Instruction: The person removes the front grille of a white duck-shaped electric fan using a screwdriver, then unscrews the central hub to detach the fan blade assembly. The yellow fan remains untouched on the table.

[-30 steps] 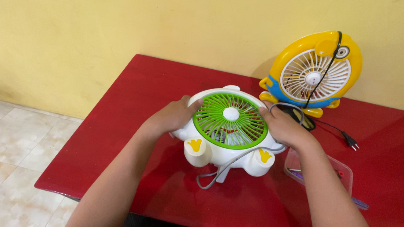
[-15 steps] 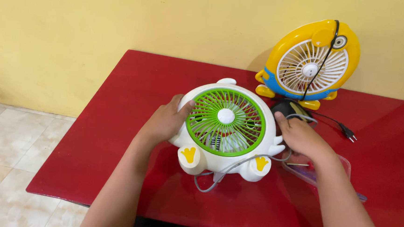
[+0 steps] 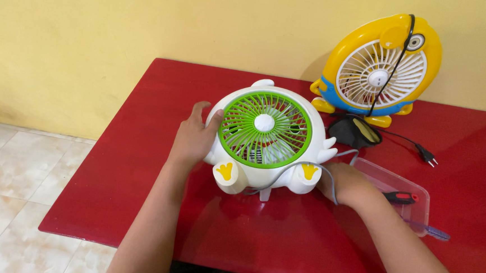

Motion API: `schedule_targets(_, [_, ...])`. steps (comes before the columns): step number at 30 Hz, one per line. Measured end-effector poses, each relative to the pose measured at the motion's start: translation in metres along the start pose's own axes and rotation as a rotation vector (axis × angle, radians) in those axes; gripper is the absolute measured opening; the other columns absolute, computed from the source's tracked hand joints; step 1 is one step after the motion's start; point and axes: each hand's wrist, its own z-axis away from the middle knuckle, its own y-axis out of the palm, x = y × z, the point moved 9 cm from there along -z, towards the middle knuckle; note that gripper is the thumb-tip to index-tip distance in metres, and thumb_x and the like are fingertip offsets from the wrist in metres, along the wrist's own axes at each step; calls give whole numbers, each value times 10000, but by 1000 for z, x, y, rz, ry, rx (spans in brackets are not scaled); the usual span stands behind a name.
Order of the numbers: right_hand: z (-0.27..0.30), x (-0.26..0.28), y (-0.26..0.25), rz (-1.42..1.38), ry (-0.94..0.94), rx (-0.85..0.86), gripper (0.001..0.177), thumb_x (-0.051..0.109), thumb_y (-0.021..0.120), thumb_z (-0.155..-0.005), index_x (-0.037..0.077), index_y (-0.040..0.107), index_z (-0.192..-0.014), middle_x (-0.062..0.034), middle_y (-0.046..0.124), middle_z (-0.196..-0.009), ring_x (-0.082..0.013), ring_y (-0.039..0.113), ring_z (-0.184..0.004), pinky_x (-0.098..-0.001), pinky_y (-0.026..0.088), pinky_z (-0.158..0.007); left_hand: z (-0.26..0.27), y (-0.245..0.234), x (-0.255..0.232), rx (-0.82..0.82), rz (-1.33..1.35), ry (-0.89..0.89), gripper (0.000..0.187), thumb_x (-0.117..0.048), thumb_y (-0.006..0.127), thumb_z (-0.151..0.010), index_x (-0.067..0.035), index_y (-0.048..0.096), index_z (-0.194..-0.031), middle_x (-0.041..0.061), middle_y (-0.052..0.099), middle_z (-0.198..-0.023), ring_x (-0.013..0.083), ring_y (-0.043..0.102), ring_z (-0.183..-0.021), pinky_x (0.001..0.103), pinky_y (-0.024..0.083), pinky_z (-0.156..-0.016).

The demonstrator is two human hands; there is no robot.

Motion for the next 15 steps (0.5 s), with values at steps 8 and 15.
schedule_targets(8, [31,-10,-29,-130,93,33,312,310,669,-906,50,729,-1068,-200,759,-987,-354,731,-929,-446,570,-826,-5,-3,8,-64,51,75,597,-529,508,-987,-91,539,-1391,184,758,-904,325,744,-855,436,553,-787])
schedule_targets(15, [58,-9,-39,-713,40,135,308,326,652,-981,82,762,-1134,-74,744,-729,-190,533,-573,-354,486,-567,21,-20,-11,-174,209,280,505,-382,568,-1008,-42,537,-1381,159,696,-1176,268,739,-905,408,583,-796])
